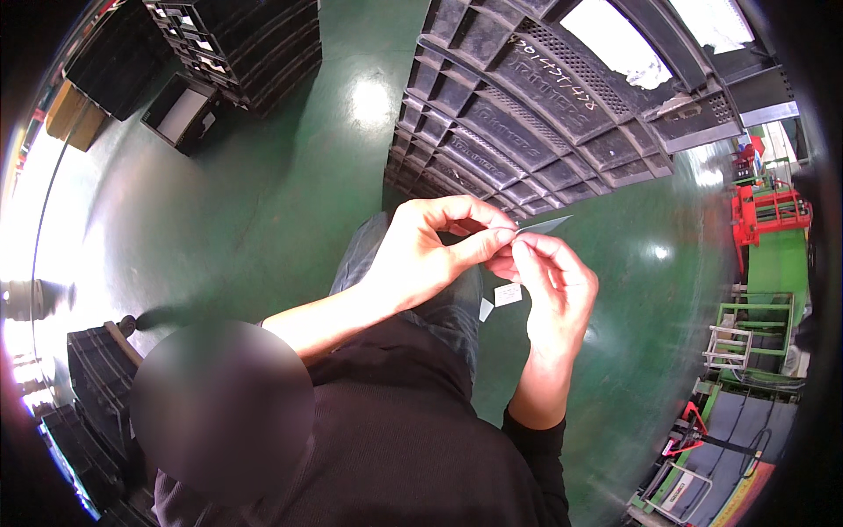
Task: The person sits on the floor and repeatedly picks up small paper slips, folds them, and places them into compartments of stacked black plastic crates. The person also moves a crate and gathers remaining papers into a cardboard box.
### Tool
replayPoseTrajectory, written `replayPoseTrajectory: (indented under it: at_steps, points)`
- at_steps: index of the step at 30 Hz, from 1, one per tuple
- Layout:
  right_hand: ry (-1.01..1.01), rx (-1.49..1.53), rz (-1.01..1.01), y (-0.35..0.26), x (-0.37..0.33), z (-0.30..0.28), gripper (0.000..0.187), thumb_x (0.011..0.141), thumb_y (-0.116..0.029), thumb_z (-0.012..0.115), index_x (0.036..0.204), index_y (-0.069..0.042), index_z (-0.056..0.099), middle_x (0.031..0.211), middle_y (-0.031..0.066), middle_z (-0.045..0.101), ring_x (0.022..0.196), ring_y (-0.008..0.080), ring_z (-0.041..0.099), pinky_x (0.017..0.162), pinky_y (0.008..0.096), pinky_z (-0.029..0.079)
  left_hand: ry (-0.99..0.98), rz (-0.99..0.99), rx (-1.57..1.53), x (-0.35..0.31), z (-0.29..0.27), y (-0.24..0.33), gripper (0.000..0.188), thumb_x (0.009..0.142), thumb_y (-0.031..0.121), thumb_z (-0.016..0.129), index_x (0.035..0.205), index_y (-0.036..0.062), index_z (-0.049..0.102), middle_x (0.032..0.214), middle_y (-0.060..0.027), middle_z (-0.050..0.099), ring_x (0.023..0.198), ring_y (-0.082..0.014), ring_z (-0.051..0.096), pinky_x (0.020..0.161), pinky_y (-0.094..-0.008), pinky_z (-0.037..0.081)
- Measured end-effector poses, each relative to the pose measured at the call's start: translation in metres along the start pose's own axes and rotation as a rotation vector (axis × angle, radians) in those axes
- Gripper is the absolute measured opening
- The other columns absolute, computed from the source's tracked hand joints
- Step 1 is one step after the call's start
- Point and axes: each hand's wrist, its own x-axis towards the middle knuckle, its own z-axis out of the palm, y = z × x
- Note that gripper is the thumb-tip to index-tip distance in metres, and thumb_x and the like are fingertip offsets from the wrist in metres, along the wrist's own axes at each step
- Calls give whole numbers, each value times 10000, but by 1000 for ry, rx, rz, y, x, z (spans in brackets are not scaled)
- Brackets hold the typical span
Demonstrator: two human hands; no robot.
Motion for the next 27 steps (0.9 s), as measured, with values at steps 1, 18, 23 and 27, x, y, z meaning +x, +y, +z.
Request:
replayPoseTrajectory:
  at_steps: [1, 18, 23, 27]
  points:
    - [-5, -34, -23, 0, 1, 1, 139, 906, -36, 608, 979, 79, 636, 836, 127, 679, 730, 203, 690, 686, 306, 568, -5, -20, -32, 0, -1, 0, 165, 870, 106, 697, 1007, 15, 689, 942, -58, 700, 902, -116, 636, 857, -276, 501]
    - [19, -41, -69, 2, 4, 9, 112, 906, -20, 624, 985, 59, 630, 852, 100, 677, 766, 147, 672, 678, 228, 515, 88, 352, 438, -1, -5, 2, 128, 848, 81, 701, 959, 19, 689, 909, -71, 714, 846, -151, 670, 828, -305, 500]
    - [42, -143, -171, 5, 1, 10, 108, 915, -23, 612, 990, 55, 624, 865, 78, 672, 760, 125, 657, 655, 214, 495, 128, 613, 721, 3, -7, -2, 139, 794, 85, 728, 928, 66, 697, 868, -49, 710, 795, -187, 679, 812, -334, 471]
    - [65, -187, -222, 8, 0, 11, 104, 920, -26, 606, 991, 49, 619, 858, 75, 670, 760, 116, 651, 639, 212, 493, 185, 678, 778, 5, -4, -7, 130, 777, 119, 733, 901, 113, 695, 807, -4, 689, 743, -182, 655, 804, -330, 437]
